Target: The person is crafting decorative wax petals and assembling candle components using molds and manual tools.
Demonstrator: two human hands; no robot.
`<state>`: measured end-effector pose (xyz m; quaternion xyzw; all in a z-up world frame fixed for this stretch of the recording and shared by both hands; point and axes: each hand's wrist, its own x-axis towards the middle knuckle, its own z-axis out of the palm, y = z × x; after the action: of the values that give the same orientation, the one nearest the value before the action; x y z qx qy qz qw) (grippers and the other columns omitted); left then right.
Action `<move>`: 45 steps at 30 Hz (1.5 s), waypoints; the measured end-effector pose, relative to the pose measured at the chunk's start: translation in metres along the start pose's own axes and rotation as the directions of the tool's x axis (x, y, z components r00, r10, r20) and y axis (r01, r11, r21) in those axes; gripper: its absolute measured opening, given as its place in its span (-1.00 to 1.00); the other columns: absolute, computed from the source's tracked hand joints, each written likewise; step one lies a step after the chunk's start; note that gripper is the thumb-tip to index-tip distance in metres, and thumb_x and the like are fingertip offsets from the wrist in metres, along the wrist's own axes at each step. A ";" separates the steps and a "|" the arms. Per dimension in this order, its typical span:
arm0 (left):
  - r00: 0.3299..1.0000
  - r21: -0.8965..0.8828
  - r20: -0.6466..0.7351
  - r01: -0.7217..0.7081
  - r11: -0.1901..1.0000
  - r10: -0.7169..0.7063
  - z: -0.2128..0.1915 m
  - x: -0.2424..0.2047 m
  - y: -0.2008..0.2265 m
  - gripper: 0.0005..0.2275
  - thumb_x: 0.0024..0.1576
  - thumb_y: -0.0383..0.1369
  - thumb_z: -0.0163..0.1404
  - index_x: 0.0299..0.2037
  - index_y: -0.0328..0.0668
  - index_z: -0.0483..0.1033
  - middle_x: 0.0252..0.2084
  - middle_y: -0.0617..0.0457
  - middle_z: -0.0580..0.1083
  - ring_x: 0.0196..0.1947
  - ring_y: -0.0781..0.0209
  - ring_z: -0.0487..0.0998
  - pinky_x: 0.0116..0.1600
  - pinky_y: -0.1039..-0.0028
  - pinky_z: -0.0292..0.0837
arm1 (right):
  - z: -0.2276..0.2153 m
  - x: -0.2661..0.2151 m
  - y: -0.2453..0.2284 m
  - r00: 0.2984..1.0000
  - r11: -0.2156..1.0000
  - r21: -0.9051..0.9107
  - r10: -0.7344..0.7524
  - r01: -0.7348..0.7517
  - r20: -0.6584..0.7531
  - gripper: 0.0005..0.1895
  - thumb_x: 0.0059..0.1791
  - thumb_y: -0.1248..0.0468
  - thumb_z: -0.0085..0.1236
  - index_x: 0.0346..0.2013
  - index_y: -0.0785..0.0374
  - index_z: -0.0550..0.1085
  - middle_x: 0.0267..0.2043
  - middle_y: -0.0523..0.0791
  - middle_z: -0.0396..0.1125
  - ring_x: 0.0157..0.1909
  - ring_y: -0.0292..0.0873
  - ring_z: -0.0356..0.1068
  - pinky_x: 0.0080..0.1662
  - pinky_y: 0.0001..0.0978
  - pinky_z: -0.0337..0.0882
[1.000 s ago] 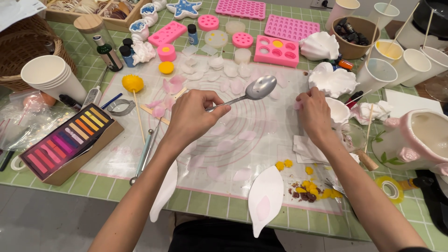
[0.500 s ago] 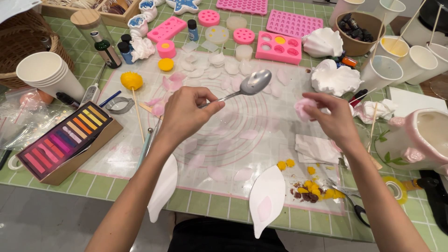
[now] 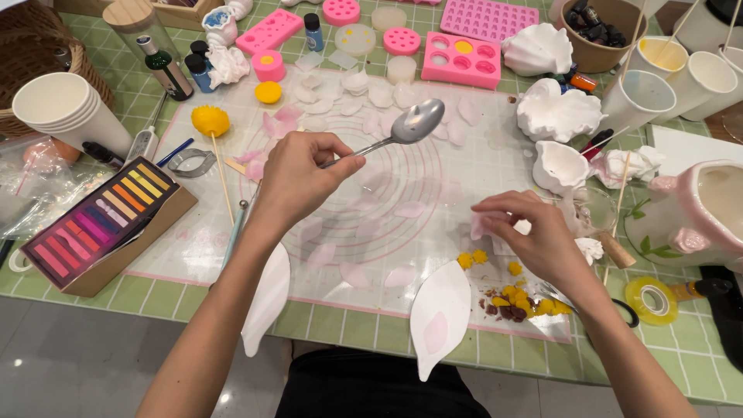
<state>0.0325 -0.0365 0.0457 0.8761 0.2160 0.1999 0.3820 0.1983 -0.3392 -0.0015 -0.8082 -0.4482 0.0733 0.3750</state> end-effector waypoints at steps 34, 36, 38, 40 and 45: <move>0.993 -0.096 -0.121 -0.020 0.995 0.008 -0.040 -0.024 -0.025 -0.78 0.03 -0.21 0.22 -0.34 -0.20 0.67 -0.57 0.10 0.57 -0.58 0.36 0.51 -0.40 0.45 0.34 | 0.140 0.129 -0.048 0.873 0.890 -0.250 -0.257 0.381 0.415 -0.75 -0.07 0.41 0.01 -0.20 0.08 0.58 -0.30 -0.08 0.28 -0.08 -0.03 0.23 0.02 -0.15 0.24; 0.992 -0.096 -0.125 -0.033 0.995 0.021 -0.040 -0.024 -0.027 -0.78 0.04 -0.20 0.22 -0.34 -0.21 0.67 -0.56 0.10 0.57 -0.58 0.36 0.51 -0.41 0.45 0.35 | 0.142 0.130 -0.045 0.870 0.895 -0.234 -0.260 0.380 0.418 -0.77 -0.06 0.42 0.00 -0.23 0.12 0.56 -0.26 -0.09 0.30 -0.07 -0.03 0.23 0.04 -0.15 0.25; 0.993 -0.097 -0.120 -0.027 0.995 0.015 -0.040 -0.023 -0.027 -0.78 0.04 -0.20 0.22 -0.34 -0.20 0.67 -0.57 0.10 0.57 -0.59 0.35 0.50 -0.41 0.44 0.34 | 0.144 0.130 -0.045 0.869 0.893 -0.233 -0.264 0.384 0.419 -0.79 -0.06 0.42 0.00 -0.25 0.13 0.55 -0.24 -0.09 0.30 -0.06 -0.03 0.23 0.04 -0.15 0.25; 0.993 -0.095 -0.115 -0.021 0.995 0.010 -0.039 -0.022 -0.028 -0.79 0.04 -0.20 0.22 -0.34 -0.20 0.68 -0.57 0.10 0.57 -0.59 0.35 0.50 -0.41 0.44 0.34 | 0.147 0.131 -0.045 0.867 0.891 -0.231 -0.271 0.390 0.419 -0.81 -0.06 0.42 0.00 -0.27 0.14 0.55 -0.23 -0.10 0.30 -0.05 -0.03 0.22 0.04 -0.14 0.25; 0.991 -0.106 -0.126 -0.051 0.993 0.038 -0.037 -0.020 -0.032 -0.79 0.05 -0.21 0.22 -0.34 -0.21 0.67 -0.58 0.10 0.57 -0.59 0.38 0.51 -0.41 0.46 0.35 | 0.150 0.132 -0.054 0.851 0.826 -0.364 -0.239 0.431 0.468 -0.73 -0.14 0.50 0.05 -0.24 0.11 0.48 -0.17 -0.10 0.26 0.00 -0.02 0.19 0.03 -0.16 0.23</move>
<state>-0.0101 -0.0059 0.0410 0.8445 0.2084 0.2737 0.4105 0.1717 -0.1384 -0.0424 -0.7464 -0.6575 0.0620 0.0816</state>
